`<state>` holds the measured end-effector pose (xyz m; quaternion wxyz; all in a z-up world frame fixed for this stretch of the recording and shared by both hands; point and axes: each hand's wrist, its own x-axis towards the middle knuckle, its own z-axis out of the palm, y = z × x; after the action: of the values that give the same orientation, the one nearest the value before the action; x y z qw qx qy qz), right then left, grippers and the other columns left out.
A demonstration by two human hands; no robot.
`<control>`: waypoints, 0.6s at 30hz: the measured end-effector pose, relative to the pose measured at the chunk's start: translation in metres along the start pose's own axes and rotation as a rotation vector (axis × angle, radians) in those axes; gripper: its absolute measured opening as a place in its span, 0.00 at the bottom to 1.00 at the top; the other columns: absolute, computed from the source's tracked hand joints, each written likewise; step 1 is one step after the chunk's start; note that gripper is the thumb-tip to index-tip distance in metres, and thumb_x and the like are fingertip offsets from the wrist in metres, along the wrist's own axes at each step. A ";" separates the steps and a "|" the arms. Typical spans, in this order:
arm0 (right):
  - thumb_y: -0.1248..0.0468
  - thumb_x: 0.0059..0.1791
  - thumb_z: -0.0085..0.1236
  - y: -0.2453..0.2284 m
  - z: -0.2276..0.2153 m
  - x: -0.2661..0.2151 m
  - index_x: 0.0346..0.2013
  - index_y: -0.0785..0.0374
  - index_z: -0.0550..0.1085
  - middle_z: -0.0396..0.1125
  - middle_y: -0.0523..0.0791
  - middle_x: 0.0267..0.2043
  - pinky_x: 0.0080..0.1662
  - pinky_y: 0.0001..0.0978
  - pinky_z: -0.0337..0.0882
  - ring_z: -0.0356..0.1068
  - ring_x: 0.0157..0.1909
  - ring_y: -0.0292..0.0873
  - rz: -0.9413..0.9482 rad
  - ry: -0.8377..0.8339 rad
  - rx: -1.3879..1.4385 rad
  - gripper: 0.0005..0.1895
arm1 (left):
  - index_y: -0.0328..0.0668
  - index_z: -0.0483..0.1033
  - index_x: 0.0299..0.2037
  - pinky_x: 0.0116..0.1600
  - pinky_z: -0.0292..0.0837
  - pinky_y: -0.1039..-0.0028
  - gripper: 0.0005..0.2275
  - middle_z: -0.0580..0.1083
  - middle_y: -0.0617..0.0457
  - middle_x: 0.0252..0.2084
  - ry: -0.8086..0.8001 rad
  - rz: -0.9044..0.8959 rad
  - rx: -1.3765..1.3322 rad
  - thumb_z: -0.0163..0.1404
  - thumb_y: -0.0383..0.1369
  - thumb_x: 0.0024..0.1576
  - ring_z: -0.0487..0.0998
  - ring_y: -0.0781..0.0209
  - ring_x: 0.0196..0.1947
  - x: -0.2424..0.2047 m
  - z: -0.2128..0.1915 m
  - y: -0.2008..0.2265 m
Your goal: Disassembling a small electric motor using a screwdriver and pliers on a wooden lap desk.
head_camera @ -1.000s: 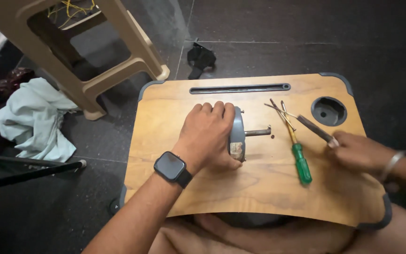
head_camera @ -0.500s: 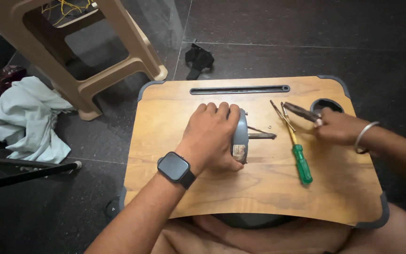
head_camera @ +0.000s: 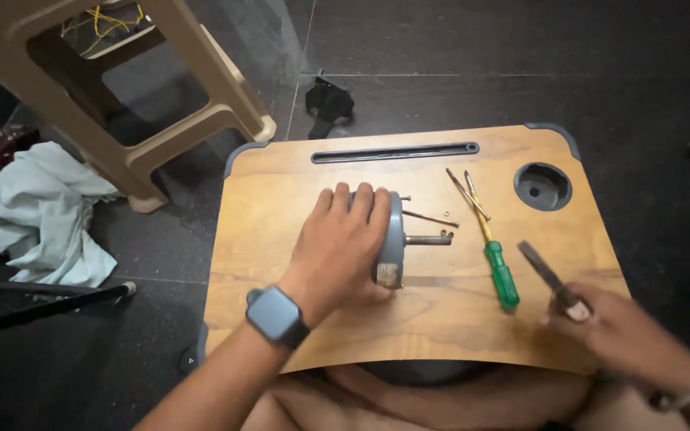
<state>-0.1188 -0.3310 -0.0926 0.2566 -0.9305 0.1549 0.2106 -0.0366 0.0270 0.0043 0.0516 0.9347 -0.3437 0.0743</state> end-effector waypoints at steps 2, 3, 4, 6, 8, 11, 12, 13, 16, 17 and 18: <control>0.53 0.41 0.71 0.007 0.019 -0.010 0.33 0.59 0.77 0.71 0.46 0.31 0.41 0.34 0.72 0.71 0.33 0.42 -0.089 -0.042 0.152 0.16 | 0.26 0.63 0.60 0.61 0.62 0.51 0.52 0.68 0.32 0.56 0.053 -0.042 0.040 0.69 0.53 0.26 0.67 0.32 0.57 -0.014 0.004 0.011; 0.53 0.41 0.71 0.005 0.025 -0.014 0.33 0.59 0.77 0.71 0.46 0.31 0.41 0.34 0.72 0.71 0.33 0.42 -0.092 -0.043 0.156 0.16 | 0.26 0.63 0.60 0.61 0.62 0.51 0.52 0.68 0.32 0.56 0.052 -0.042 0.045 0.69 0.53 0.26 0.67 0.32 0.57 -0.022 0.003 0.017; 0.54 0.42 0.70 0.003 0.030 -0.020 0.33 0.60 0.77 0.70 0.47 0.29 0.41 0.34 0.71 0.69 0.33 0.42 -0.087 -0.090 0.239 0.15 | 0.27 0.61 0.61 0.63 0.60 0.49 0.53 0.65 0.30 0.60 0.048 -0.058 0.042 0.69 0.53 0.27 0.64 0.29 0.60 -0.031 0.001 0.025; 0.54 0.43 0.70 -0.005 0.036 -0.029 0.33 0.61 0.77 0.68 0.48 0.27 0.41 0.34 0.71 0.66 0.33 0.42 -0.083 -0.141 0.323 0.15 | 0.27 0.60 0.63 0.64 0.57 0.47 0.53 0.62 0.28 0.63 0.042 -0.076 0.039 0.68 0.52 0.28 0.61 0.26 0.63 -0.045 -0.002 0.034; 0.55 0.44 0.70 -0.019 0.035 -0.039 0.34 0.62 0.77 0.68 0.47 0.28 0.43 0.33 0.70 0.70 0.34 0.42 -0.007 -0.169 0.259 0.15 | 0.31 0.59 0.65 0.66 0.55 0.46 0.51 0.59 0.29 0.66 -0.043 -0.123 -0.025 0.68 0.49 0.32 0.58 0.26 0.66 -0.055 -0.006 0.038; 0.57 0.47 0.66 -0.002 0.044 -0.031 0.39 0.62 0.76 0.66 0.45 0.34 0.44 0.31 0.71 0.66 0.39 0.42 -0.057 -0.201 0.177 0.13 | 0.32 0.59 0.65 0.65 0.55 0.44 0.54 0.58 0.28 0.66 0.033 -0.124 -0.071 0.68 0.52 0.27 0.58 0.24 0.66 -0.060 0.000 0.034; 0.57 0.47 0.66 -0.005 0.042 -0.031 0.39 0.62 0.76 0.66 0.45 0.34 0.44 0.31 0.71 0.66 0.39 0.42 -0.066 -0.199 0.176 0.13 | 0.32 0.59 0.65 0.65 0.55 0.44 0.54 0.58 0.28 0.66 0.037 -0.127 -0.064 0.68 0.52 0.27 0.58 0.24 0.66 -0.059 0.000 0.034; 0.56 0.46 0.67 -0.009 0.041 -0.032 0.36 0.62 0.77 0.65 0.46 0.30 0.43 0.33 0.70 0.65 0.37 0.42 -0.054 -0.200 0.150 0.14 | 0.33 0.59 0.65 0.65 0.56 0.43 0.56 0.59 0.27 0.66 0.032 -0.110 -0.057 0.69 0.53 0.23 0.58 0.23 0.66 -0.057 0.000 0.035; 0.54 0.46 0.68 -0.016 0.035 -0.039 0.34 0.62 0.77 0.64 0.48 0.27 0.43 0.34 0.70 0.65 0.35 0.43 -0.020 -0.202 0.160 0.14 | 0.33 0.60 0.64 0.61 0.61 0.44 0.57 0.61 0.30 0.64 -0.076 -0.116 -0.088 0.70 0.51 0.20 0.60 0.25 0.65 -0.052 -0.008 0.040; 0.55 0.46 0.68 -0.018 0.033 -0.042 0.34 0.62 0.76 0.65 0.48 0.27 0.43 0.34 0.70 0.65 0.35 0.43 -0.004 -0.198 0.199 0.14 | 0.33 0.60 0.64 0.59 0.64 0.46 0.55 0.63 0.33 0.62 -0.173 -0.139 -0.118 0.70 0.47 0.21 0.61 0.27 0.64 -0.050 -0.012 0.043; 0.55 0.46 0.68 0.005 0.044 -0.030 0.34 0.62 0.76 0.65 0.48 0.27 0.43 0.34 0.70 0.65 0.35 0.43 -0.008 -0.196 0.198 0.14 | 0.33 0.60 0.64 0.59 0.64 0.46 0.55 0.63 0.33 0.62 -0.170 -0.140 -0.116 0.70 0.47 0.21 0.61 0.27 0.64 -0.049 -0.014 0.043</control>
<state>-0.1604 -0.3058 -0.1147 0.3619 -0.8762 0.1457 0.2831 -0.1025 0.0275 0.0110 0.0813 0.9548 -0.2845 -0.0290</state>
